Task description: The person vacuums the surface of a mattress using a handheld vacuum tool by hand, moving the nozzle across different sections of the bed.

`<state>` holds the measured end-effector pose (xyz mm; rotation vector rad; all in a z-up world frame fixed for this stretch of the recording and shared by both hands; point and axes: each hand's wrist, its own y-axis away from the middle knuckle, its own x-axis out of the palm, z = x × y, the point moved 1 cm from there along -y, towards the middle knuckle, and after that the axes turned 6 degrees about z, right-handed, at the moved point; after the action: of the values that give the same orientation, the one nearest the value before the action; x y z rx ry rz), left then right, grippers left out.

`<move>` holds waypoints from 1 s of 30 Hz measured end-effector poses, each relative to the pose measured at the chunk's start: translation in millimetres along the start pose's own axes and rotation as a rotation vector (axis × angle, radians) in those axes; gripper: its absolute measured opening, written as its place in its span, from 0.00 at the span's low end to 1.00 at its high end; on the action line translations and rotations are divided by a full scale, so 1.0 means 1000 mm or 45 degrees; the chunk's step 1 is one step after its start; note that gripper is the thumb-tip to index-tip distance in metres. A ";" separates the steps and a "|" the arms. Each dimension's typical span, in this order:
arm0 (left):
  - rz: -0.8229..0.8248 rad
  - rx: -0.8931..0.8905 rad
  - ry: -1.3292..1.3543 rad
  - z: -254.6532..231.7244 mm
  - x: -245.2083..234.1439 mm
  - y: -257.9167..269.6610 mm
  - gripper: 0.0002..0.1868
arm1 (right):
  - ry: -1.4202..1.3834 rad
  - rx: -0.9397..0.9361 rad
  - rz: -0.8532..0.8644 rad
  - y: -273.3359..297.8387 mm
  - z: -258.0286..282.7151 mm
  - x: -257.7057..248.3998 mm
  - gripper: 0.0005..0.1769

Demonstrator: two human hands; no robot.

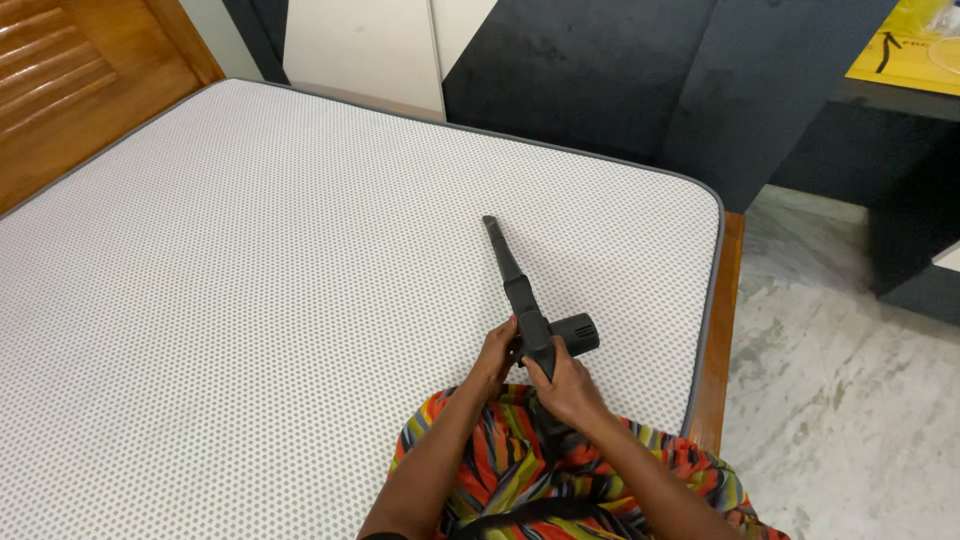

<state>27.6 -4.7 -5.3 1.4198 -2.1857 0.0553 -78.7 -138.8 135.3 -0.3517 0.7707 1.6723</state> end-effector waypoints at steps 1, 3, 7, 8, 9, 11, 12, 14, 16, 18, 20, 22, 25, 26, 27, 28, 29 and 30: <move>-0.062 -0.048 -0.052 -0.002 0.000 -0.003 0.32 | 0.009 -0.011 -0.027 -0.007 -0.008 0.008 0.41; -0.126 -0.074 -0.111 -0.005 0.002 0.000 0.32 | 0.026 -0.039 -0.085 -0.012 -0.017 0.018 0.42; -0.085 -0.052 -0.147 -0.013 0.010 0.015 0.33 | -0.067 0.037 0.027 0.006 -0.003 0.004 0.47; -0.051 -0.024 -0.117 -0.013 0.013 0.019 0.34 | -0.152 0.041 0.090 0.016 0.004 -0.005 0.45; -0.016 0.004 -0.087 -0.012 0.016 0.024 0.35 | -0.238 0.045 0.152 0.027 0.011 -0.013 0.43; 0.089 0.060 0.097 -0.006 0.025 0.032 0.36 | -0.346 -0.055 0.261 0.047 0.022 -0.025 0.36; 0.155 0.088 0.254 0.002 0.033 0.038 0.35 | -0.397 -0.105 0.316 0.052 0.025 -0.028 0.33; 0.218 0.082 0.375 0.008 0.035 0.041 0.35 | -0.433 -0.105 0.300 0.050 0.027 -0.028 0.31; 0.214 0.021 0.302 0.007 0.029 0.034 0.38 | -0.451 -0.099 0.242 0.039 0.022 -0.021 0.30; 0.105 -0.016 0.218 0.002 0.023 0.020 0.38 | -0.456 -0.087 0.133 0.024 0.015 -0.010 0.29; 0.039 -0.031 0.164 -0.002 0.020 0.013 0.38 | -0.551 -0.086 0.077 0.013 0.008 -0.002 0.28; 0.015 -0.025 0.141 -0.007 0.023 0.016 0.37 | -0.611 -0.105 0.039 0.014 0.004 0.000 0.27; -0.019 -0.109 0.189 -0.014 0.040 0.030 0.38 | -0.578 -0.139 0.064 0.027 0.011 -0.011 0.26; -0.031 -0.116 0.255 -0.015 0.047 0.038 0.37 | -0.528 -0.128 0.101 0.036 0.014 -0.017 0.26; -0.043 -0.122 0.321 -0.013 0.054 0.047 0.37 | -0.478 -0.116 0.139 0.046 0.018 -0.023 0.26; -0.058 -0.138 0.390 -0.008 0.061 0.057 0.37 | -0.429 -0.121 0.196 0.058 0.021 -0.028 0.28; -0.045 -0.105 0.492 -0.002 0.066 0.066 0.36 | -0.379 -0.127 0.254 0.070 0.022 -0.033 0.29; -0.033 -0.074 0.597 0.007 0.071 0.076 0.35 | -0.330 -0.129 0.313 0.078 0.022 -0.036 0.31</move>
<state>-62.1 -32.2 38.7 1.2523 -1.7686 0.2839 -140.3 -157.3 196.9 -0.1081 0.5531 1.9467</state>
